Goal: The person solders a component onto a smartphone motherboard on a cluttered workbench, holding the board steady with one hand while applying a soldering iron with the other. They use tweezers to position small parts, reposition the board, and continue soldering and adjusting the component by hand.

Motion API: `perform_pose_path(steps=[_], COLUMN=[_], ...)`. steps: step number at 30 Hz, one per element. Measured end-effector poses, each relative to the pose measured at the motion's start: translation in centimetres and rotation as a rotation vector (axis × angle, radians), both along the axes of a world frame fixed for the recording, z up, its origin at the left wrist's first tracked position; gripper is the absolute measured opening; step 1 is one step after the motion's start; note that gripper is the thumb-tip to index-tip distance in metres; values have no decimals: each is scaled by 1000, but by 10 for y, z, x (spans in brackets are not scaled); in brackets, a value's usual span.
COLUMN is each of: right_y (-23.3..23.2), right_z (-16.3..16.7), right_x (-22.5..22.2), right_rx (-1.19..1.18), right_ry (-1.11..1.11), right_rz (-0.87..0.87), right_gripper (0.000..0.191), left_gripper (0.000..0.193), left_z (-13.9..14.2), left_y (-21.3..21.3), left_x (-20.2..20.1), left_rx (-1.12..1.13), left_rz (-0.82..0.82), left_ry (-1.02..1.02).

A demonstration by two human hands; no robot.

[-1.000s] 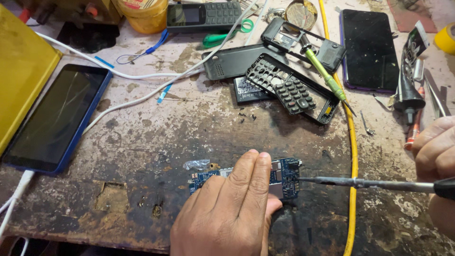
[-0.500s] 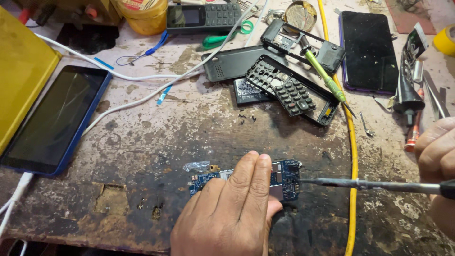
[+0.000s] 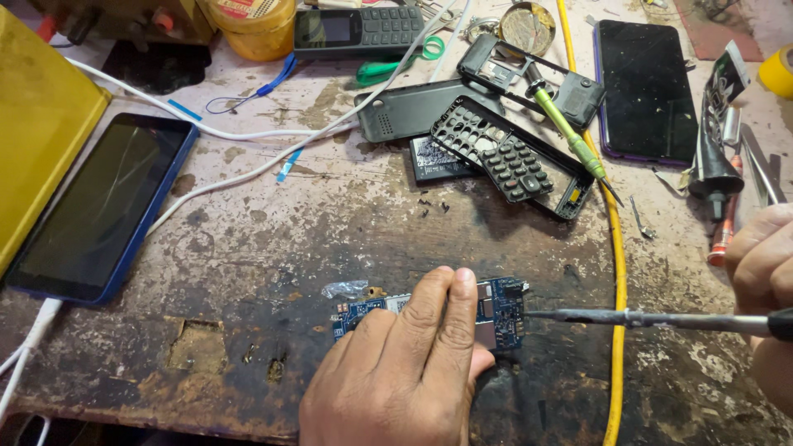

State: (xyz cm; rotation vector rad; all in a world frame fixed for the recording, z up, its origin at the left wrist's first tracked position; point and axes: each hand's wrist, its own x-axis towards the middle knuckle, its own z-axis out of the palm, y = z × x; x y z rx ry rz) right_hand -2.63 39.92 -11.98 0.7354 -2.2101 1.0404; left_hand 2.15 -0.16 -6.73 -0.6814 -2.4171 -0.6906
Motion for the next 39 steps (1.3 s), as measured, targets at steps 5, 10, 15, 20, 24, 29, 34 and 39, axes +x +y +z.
perform_pose_path(steps=[5, 10, 15, 20, 24, 29, 34, 39], right_y=[-28, -28, -39, -34, -21, 15, 85, 98], right_z=[15, 22, 28, 33, 24, -4, -19, -12], right_x=[3, 6, 9, 6, 3, -1, -42, -65], right_rx=[11, 80, 52, 139, 108, 65, 313, 490], right_ry=[70, 12, 39, 38, -44, 2, -87, -123], right_rz=[-28, -2, -57, -13, -15, 48, 559, 802], right_gripper=[35, 30, 23, 28, 32, 36, 38, 41], left_gripper=[59, 61, 62, 60, 60, 60, 60, 60], left_z=[0, 1, 2, 2, 1, 1, 1, 0], left_y=[1, 1, 1, 1, 0, 0, 0, 0], left_x=[1, 1, 2, 2, 2, 2, 1, 2], left_rx=[22, 0, -16, 21, 18, -10, 13, 9], left_rz=[8, 18, 13, 1, -2, 1, -2, 1], left_ry=[6, -5, -17, 13, 2, -36, -2, -3])
